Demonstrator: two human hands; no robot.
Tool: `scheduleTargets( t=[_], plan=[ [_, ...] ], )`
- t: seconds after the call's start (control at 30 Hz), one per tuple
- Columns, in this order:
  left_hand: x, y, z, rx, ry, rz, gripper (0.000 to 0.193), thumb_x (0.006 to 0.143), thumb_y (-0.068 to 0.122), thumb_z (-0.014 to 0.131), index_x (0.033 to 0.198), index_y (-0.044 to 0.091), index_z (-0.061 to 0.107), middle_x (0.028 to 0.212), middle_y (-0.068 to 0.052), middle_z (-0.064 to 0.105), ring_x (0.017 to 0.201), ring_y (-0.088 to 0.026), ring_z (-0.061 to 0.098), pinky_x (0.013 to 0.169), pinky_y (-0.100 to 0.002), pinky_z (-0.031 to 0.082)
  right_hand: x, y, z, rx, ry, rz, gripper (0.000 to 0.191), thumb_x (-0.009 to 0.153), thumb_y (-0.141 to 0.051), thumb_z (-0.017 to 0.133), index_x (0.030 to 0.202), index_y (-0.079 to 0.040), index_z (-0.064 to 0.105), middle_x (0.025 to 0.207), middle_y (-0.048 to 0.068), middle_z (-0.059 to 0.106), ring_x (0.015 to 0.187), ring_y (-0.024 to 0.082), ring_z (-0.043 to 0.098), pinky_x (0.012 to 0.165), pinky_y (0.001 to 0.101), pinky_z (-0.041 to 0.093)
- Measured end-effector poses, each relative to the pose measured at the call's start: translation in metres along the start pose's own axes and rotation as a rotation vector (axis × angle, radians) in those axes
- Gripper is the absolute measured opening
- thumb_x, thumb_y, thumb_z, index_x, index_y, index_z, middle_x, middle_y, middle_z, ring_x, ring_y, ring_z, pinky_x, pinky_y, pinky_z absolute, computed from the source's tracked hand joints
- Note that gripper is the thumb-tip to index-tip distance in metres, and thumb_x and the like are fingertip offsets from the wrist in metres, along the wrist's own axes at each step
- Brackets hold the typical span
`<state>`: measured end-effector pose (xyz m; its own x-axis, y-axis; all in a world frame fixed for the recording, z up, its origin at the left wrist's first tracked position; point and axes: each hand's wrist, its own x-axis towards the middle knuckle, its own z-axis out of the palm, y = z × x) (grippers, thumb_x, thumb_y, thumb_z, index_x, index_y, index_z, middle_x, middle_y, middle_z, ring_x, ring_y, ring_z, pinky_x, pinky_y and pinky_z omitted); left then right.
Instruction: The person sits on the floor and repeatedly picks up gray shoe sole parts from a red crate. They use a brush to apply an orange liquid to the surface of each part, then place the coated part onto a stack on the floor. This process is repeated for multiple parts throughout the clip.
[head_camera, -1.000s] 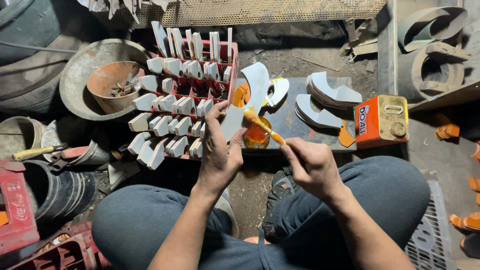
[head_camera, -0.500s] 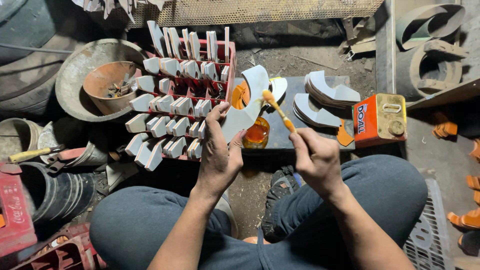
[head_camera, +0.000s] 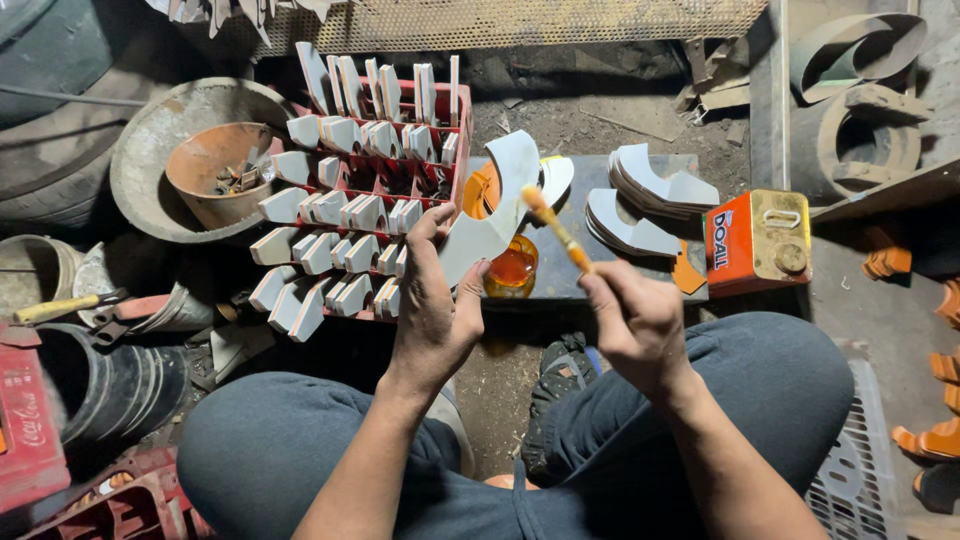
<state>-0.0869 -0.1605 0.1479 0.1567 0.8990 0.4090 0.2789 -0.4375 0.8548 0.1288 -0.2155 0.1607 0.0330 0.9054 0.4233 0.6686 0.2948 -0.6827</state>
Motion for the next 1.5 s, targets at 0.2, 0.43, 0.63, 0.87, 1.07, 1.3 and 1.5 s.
scheduleTargets(
  t=[0.2, 0.43, 0.63, 0.87, 1.07, 1.3, 1.5],
  plan=[
    [0.001, 0.003, -0.001, -0.059, -0.016, -0.043, 0.060, 0.095, 0.000, 0.063, 0.148, 0.003, 0.035, 0.114, -0.015, 0.061, 0.105, -0.026, 0.063, 0.095, -0.038, 0.052, 0.003, 0.002, 0.002, -0.013, -0.098, 0.004, 0.006, 0.095, -0.005, 0.066, 0.094, 0.000, 0.069, 0.064, 0.011, 0.062, 0.051, 0.017, 0.060, 0.049, 0.0321, 0.043],
    [0.002, -0.002, -0.004, -0.287, -0.048, -0.100, 0.059, 0.098, 0.000, 0.054, 0.150, 0.001, 0.028, 0.110, -0.010, 0.057, 0.102, -0.016, 0.058, 0.094, -0.033, 0.050, 0.004, 0.002, -0.008, 0.052, -0.129, -0.072, 0.006, 0.094, -0.004, 0.066, 0.096, 0.001, 0.068, 0.068, 0.010, 0.062, 0.053, 0.016, 0.060, 0.051, 0.0295, 0.045],
    [0.000, -0.008, -0.003, -0.399, -0.017, -0.093, 0.054, 0.099, 0.001, 0.049, 0.149, -0.001, 0.029, 0.115, -0.011, 0.056, 0.108, -0.016, 0.056, 0.104, -0.032, 0.046, 0.007, 0.006, -0.007, -0.010, -0.056, 0.067, 0.006, 0.095, -0.004, 0.067, 0.094, 0.001, 0.070, 0.061, 0.008, 0.059, 0.049, 0.015, 0.057, 0.048, 0.0298, 0.042],
    [-0.001, -0.008, -0.006, -0.399, -0.009, -0.098, 0.053, 0.099, 0.003, 0.050, 0.148, 0.000, 0.029, 0.116, -0.011, 0.057, 0.110, -0.016, 0.056, 0.107, -0.034, 0.044, 0.004, 0.009, -0.016, 0.116, -0.165, -0.060, 0.006, 0.093, -0.005, 0.069, 0.096, 0.000, 0.070, 0.062, 0.006, 0.060, 0.052, 0.010, 0.057, 0.051, 0.0264, 0.044],
    [-0.001, -0.004, -0.007, -0.404, 0.014, -0.122, 0.052, 0.099, 0.004, 0.051, 0.146, 0.000, 0.031, 0.114, -0.010, 0.058, 0.108, -0.015, 0.055, 0.106, -0.033, 0.043, 0.009, 0.011, -0.016, -0.036, -0.017, 0.147, 0.007, 0.095, -0.003, 0.068, 0.096, 0.002, 0.073, 0.059, 0.008, 0.060, 0.048, 0.014, 0.054, 0.047, 0.0289, 0.039],
    [-0.002, -0.004, -0.013, -0.396, 0.014, -0.132, 0.049, 0.097, 0.005, 0.052, 0.143, -0.001, 0.034, 0.111, -0.010, 0.057, 0.102, -0.014, 0.054, 0.101, -0.032, 0.044, 0.008, 0.009, -0.023, 0.087, -0.171, -0.051, 0.007, 0.092, -0.004, 0.068, 0.096, 0.001, 0.071, 0.066, 0.007, 0.062, 0.053, 0.010, 0.057, 0.051, 0.0264, 0.043],
    [-0.001, -0.008, -0.013, -0.453, 0.005, -0.171, 0.045, 0.097, 0.006, 0.051, 0.138, 0.000, 0.034, 0.106, -0.008, 0.057, 0.096, -0.013, 0.052, 0.095, -0.030, 0.044, 0.011, 0.014, -0.028, 0.000, -0.003, 0.069, 0.006, 0.096, -0.003, 0.069, 0.098, 0.002, 0.071, 0.066, 0.007, 0.062, 0.055, 0.010, 0.056, 0.052, 0.0266, 0.042]
  ],
)
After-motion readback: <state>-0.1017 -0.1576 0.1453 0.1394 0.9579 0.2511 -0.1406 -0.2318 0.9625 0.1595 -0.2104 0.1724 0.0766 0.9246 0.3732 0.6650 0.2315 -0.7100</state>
